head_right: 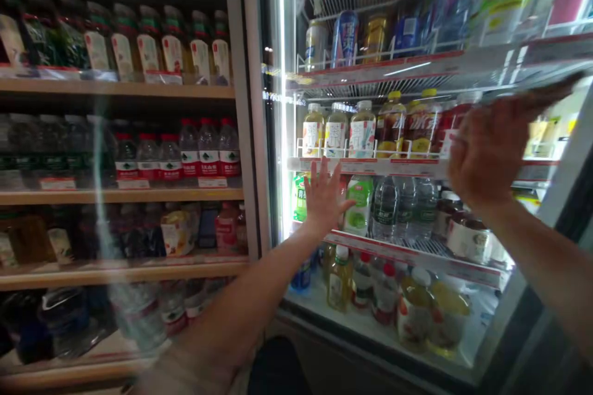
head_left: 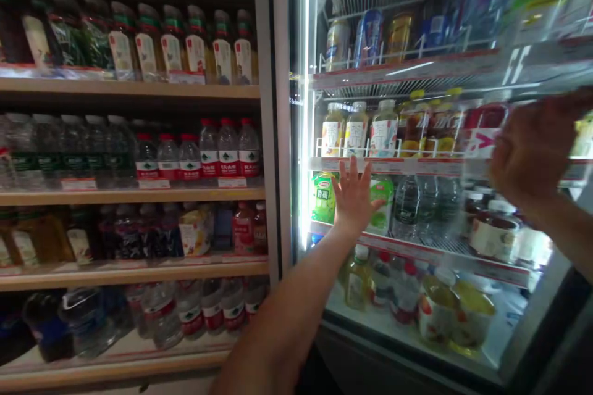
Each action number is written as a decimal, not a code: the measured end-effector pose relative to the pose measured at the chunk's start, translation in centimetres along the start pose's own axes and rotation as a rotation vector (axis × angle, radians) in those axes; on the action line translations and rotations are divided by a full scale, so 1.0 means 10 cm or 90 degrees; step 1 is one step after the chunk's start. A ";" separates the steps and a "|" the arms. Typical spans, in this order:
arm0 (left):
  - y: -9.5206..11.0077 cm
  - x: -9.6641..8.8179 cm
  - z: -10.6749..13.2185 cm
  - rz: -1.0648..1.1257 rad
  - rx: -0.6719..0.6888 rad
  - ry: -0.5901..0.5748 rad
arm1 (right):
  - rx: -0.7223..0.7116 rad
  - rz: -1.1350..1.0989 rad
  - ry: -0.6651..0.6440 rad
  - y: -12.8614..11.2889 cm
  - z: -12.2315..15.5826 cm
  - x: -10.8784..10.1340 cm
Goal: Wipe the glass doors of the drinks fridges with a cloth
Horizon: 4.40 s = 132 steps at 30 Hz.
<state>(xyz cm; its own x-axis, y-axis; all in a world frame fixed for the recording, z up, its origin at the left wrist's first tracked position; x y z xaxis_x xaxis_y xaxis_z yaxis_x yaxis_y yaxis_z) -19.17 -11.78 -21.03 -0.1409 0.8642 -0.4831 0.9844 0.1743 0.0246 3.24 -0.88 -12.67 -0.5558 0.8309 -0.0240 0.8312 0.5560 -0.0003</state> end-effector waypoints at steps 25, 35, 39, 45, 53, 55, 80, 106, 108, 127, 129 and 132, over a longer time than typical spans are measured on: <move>-0.34 -0.39 -0.71 -0.006 0.008 0.049 | -0.022 -0.066 0.071 -0.16 -0.42 0.00; -0.28 -0.38 -0.66 -0.006 -0.002 0.019 | -0.187 -0.139 -0.031 -0.56 -0.43 0.06; -0.27 -0.36 -0.68 0.017 -0.019 0.013 | -0.057 -0.148 0.018 -0.78 -0.54 0.15; -0.34 -0.37 -0.59 0.030 0.018 0.025 | -0.388 -0.175 -0.093 -1.02 -0.14 0.20; 0.64 -0.24 -0.72 0.308 0.201 0.095 | -0.216 -0.206 -0.036 -0.57 -0.16 0.18; 0.88 -0.18 -0.80 0.377 0.229 0.074 | -0.293 -0.233 -0.084 -0.64 0.01 0.14; 1.07 -0.29 -1.43 0.029 0.341 0.161 | -0.127 0.019 0.017 0.53 0.29 -0.06; -0.36 -1.19 -2.36 0.040 -0.026 0.340 | -0.109 0.004 0.053 0.21 -1.26 -0.02; 0.20 -1.02 -2.43 0.008 0.211 0.265 | -0.141 -0.017 0.047 -0.07 -1.57 0.07; 0.38 -1.44 -3.67 -0.062 0.383 0.309 | -0.083 0.010 0.127 0.07 -3.43 0.16; 0.08 -1.63 -3.87 -0.047 0.340 0.312 | -0.077 0.027 0.134 0.07 -3.31 0.18; -0.73 -2.06 -4.21 0.016 0.093 0.399 | -0.086 0.022 0.153 0.06 -3.20 0.16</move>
<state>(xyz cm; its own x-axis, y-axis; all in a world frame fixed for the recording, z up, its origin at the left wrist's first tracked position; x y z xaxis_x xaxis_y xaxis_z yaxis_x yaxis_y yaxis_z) -27.88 -10.91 25.60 -0.1087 0.9867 0.1210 0.9863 0.1222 -0.1110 2.45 1.43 19.30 -0.5282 0.8213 0.2156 0.8491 0.5118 0.1305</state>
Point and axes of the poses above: each hand's wrist, its own z-axis away from the middle knuckle, its own x-axis out of the palm, y = z × x, the point moved 5 cm from there along -z, towards the middle knuckle, and after that the axes turned 3 degrees about x, right-handed, at the moved point
